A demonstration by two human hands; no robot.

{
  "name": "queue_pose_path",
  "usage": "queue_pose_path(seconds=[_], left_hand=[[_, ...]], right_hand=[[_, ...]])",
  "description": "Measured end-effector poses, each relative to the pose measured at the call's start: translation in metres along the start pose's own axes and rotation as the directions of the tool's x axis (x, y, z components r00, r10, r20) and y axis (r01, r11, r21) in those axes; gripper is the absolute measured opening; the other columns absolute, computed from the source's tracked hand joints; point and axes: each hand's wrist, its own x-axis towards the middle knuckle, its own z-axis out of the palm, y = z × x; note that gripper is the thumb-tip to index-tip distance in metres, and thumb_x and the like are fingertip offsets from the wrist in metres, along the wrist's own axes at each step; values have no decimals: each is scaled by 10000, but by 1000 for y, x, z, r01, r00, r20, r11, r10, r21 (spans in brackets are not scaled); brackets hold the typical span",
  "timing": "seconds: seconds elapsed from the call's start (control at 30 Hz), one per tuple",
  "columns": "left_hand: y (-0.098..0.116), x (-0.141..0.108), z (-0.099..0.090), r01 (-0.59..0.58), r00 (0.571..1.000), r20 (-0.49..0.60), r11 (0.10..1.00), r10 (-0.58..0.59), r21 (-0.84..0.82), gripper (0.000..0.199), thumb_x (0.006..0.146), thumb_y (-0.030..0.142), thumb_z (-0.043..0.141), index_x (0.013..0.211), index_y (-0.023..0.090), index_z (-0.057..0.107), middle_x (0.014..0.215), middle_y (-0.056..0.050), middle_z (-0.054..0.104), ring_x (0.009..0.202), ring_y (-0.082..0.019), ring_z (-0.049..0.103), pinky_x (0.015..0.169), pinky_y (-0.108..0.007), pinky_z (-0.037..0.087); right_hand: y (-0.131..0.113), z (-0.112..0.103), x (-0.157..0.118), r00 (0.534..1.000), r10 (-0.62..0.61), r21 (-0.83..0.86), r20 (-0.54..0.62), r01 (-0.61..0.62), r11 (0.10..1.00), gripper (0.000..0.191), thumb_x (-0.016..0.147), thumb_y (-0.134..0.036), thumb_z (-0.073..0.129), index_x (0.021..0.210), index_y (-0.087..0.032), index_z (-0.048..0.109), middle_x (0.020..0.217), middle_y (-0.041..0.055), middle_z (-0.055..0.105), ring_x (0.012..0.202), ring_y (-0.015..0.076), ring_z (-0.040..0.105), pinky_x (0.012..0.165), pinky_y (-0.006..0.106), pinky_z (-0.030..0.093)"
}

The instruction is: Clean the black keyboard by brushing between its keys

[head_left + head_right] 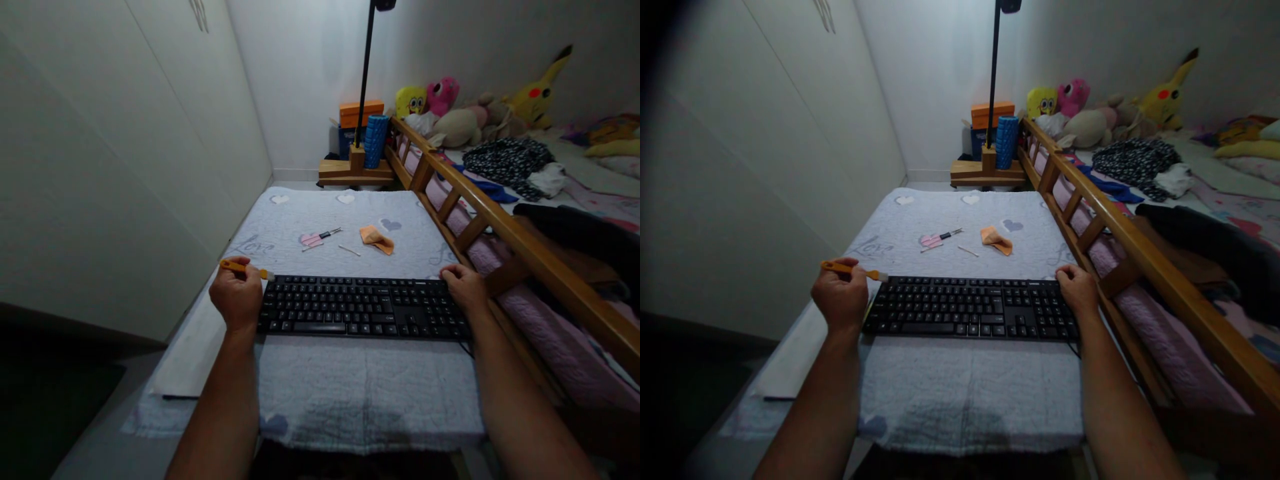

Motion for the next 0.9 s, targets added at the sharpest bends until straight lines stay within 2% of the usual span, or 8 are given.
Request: queue_pose_path(seconds=[0.13,0.2,0.3,0.4,0.57,0.7,0.8,0.9], left_hand=[[-4,0,9,150,982,154,956,-113,-254,208,766,331,631,907,180,661,782,-11,659,707,-182,669,692,-309,542],[-3,0,10,198,964,227,945,-139,-260,225,760,336,640,919,178,663,774,-8,659,689,-183,666,680,-311,544],[1,0,7,106,983,160,992,-93,-74,178,776,297,620,910,192,672,718,1,631,662,-190,632,723,-343,534],[4,1,-1,-48,998,50,995,43,91,119,808,237,577,891,205,655,782,-34,638,743,-221,636,818,-392,526],[9,0,-5,-153,988,8,987,152,44,83,827,203,575,879,204,639,918,-73,658,853,-234,655,863,-398,525],[18,-10,1,5,990,140,970,30,-244,149,834,315,654,918,193,661,861,-26,654,771,-179,659,777,-324,538],[24,-18,9,220,935,346,889,-75,-401,248,799,385,697,931,178,661,799,-9,662,722,-170,662,709,-296,533],[27,-22,15,299,888,448,873,-107,-386,278,778,410,700,914,169,666,775,-12,676,705,-177,663,692,-295,529]], right_hand=[[1,0,1,1000,-8,0,2,8,1000,262,675,-437,518,656,-227,674,679,52,702,706,242,644,695,340,461],[2,1,2,1000,-9,-3,-1,9,1000,264,676,-439,521,661,-227,677,679,52,704,702,243,642,691,341,459],[3,2,2,1000,-14,-11,-11,14,1000,263,677,-437,525,669,-226,682,679,52,704,705,244,643,696,343,460],[3,2,3,1000,-13,-6,-6,13,1000,262,678,-436,519,667,-226,676,672,51,699,704,246,644,696,345,462],[1,1,2,1000,-7,8,1,7,1000,262,671,-434,522,670,-223,677,691,57,709,710,248,647,698,347,465],[0,0,1,1000,-12,13,-1,12,1000,260,671,-432,525,666,-222,678,692,55,712,716,244,647,704,343,466],[0,0,1,1000,-14,17,0,14,1000,258,677,-429,526,663,-223,681,675,50,704,706,241,642,686,337,461],[0,0,0,1000,-15,19,2,15,1000,253,683,-421,531,672,-221,685,678,49,705,696,238,637,681,338,459]])
